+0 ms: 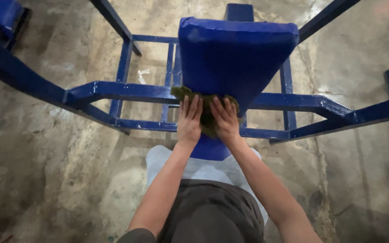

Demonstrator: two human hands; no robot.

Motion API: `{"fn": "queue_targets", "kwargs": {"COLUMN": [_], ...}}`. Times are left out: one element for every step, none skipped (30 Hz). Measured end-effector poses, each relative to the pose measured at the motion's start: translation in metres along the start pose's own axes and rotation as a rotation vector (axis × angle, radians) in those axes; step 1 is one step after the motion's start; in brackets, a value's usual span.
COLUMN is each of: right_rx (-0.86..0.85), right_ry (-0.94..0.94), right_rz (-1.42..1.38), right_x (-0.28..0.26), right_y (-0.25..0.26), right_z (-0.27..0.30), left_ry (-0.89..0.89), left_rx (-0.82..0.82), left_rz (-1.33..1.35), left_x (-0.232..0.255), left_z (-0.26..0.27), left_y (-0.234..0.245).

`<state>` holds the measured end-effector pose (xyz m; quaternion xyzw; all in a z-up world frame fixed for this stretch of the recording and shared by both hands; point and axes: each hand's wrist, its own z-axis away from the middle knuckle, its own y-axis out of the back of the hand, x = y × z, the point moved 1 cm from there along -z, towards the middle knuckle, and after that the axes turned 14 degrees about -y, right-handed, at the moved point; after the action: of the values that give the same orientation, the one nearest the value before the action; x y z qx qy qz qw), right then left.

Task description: Wipe down the blue metal frame and padding of a gym weight machine using a green cloth.

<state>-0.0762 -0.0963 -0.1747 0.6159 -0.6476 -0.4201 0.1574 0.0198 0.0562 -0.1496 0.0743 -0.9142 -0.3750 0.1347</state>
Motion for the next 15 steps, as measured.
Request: {"fn": "queue_targets", "kwargs": {"right_rx": [-0.004, -0.04, -0.076, -0.078, -0.066, -0.057, -0.063, -0.027, 0.009, 0.008, 0.057, 0.114, 0.12, 0.135, 0.15], "right_ry": [0.004, -0.002, -0.009, -0.001, 0.014, 0.027, 0.033, 0.01, -0.012, -0.007, -0.028, -0.056, -0.057, -0.065, -0.073], "right_rz": [-0.005, 0.013, 0.03, 0.033, 0.014, -0.009, -0.012, 0.018, 0.049, 0.048, 0.022, -0.001, -0.001, -0.016, -0.031], "right_x": [-0.002, -0.002, -0.003, 0.007, 0.017, 0.025, 0.025, 0.026, 0.027, 0.023, 0.02, 0.017, 0.011, 0.006, 0.002], "right_y": [0.0, 0.001, 0.002, 0.003, 0.005, 0.005, 0.011, 0.017, 0.023, 0.027, 0.032, 0.037, 0.033, 0.029, 0.025], "right_z": [0.0, -0.002, -0.005, -0.002, 0.0, 0.006, 0.006, 0.004, 0.002, -0.001, -0.005, -0.009, -0.014, -0.017, -0.021], "left_ry": [0.006, 0.026, 0.046, 0.05, 0.033, 0.019, 0.027, -0.005, -0.037, -0.033, -0.034, -0.046, -0.052, -0.029, -0.006], "left_rx": [0.0, 0.031, 0.063, 0.069, 0.078, 0.081, 0.083, 0.033, -0.017, -0.014, -0.027, -0.043, -0.042, -0.027, -0.014], "left_rz": [-0.004, 0.089, 0.182, 0.182, 0.168, 0.152, 0.149, 0.113, 0.078, 0.075, 0.086, 0.099, 0.098, 0.116, 0.133], "left_x": [0.006, 0.011, 0.016, 0.024, 0.031, 0.038, 0.042, 0.044, 0.047, 0.042, 0.038, 0.033, 0.03, 0.027, 0.024], "left_z": [0.001, -0.001, -0.004, -0.007, -0.01, -0.01, -0.014, -0.019, -0.025, -0.022, -0.02, -0.02, -0.02, -0.02, -0.021], "left_y": [0.002, 0.002, 0.003, -0.004, -0.01, -0.014, -0.009, -0.004, 0.001, -0.001, -0.003, -0.005, -0.003, -0.002, -0.001]}}
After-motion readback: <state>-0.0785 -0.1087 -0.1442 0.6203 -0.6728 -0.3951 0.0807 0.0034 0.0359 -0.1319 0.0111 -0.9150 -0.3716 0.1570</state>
